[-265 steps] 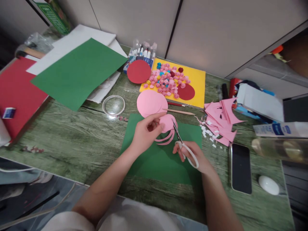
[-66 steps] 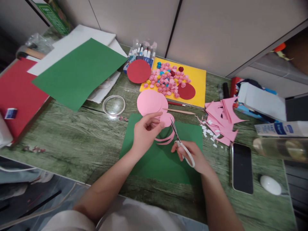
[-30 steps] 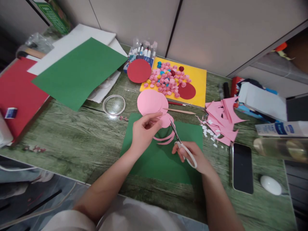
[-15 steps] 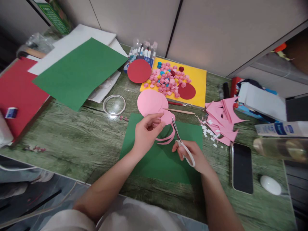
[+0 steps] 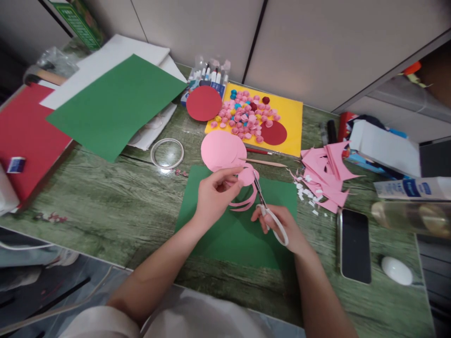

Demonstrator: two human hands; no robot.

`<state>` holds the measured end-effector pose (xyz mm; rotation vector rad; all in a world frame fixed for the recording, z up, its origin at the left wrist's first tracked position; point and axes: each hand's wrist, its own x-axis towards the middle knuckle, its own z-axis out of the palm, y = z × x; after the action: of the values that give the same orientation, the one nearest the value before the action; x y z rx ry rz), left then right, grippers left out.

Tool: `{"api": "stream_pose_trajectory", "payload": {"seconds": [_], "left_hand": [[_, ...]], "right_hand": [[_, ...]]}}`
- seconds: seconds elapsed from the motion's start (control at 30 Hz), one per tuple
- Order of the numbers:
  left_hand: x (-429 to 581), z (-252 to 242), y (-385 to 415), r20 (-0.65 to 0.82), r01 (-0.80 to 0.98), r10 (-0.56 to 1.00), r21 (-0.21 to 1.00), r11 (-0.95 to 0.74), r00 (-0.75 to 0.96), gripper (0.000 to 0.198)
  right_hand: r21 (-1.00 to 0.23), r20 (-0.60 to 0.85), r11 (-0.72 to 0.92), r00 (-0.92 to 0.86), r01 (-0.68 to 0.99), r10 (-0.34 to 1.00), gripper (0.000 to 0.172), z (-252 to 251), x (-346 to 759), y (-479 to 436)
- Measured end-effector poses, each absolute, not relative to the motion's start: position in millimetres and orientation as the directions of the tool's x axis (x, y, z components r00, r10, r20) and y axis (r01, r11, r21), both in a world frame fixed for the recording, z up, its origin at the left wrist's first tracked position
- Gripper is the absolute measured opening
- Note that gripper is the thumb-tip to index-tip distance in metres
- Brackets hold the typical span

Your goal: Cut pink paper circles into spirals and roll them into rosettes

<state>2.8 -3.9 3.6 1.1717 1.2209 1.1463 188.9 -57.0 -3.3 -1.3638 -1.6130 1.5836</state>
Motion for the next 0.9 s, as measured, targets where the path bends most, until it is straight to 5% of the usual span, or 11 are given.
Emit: {"api": "stream_pose_trajectory", "payload": {"seconds": [0.9], "left_hand": [[0.9,3.7,-1.4,-0.07,-0.068,0.996,0.995,0.067,-0.054,0.022]], "right_hand": [[-0.911,-0.352,-0.227,-0.364,0.343,0.862,0.045,-1.3,186.1,-55.4]]}}
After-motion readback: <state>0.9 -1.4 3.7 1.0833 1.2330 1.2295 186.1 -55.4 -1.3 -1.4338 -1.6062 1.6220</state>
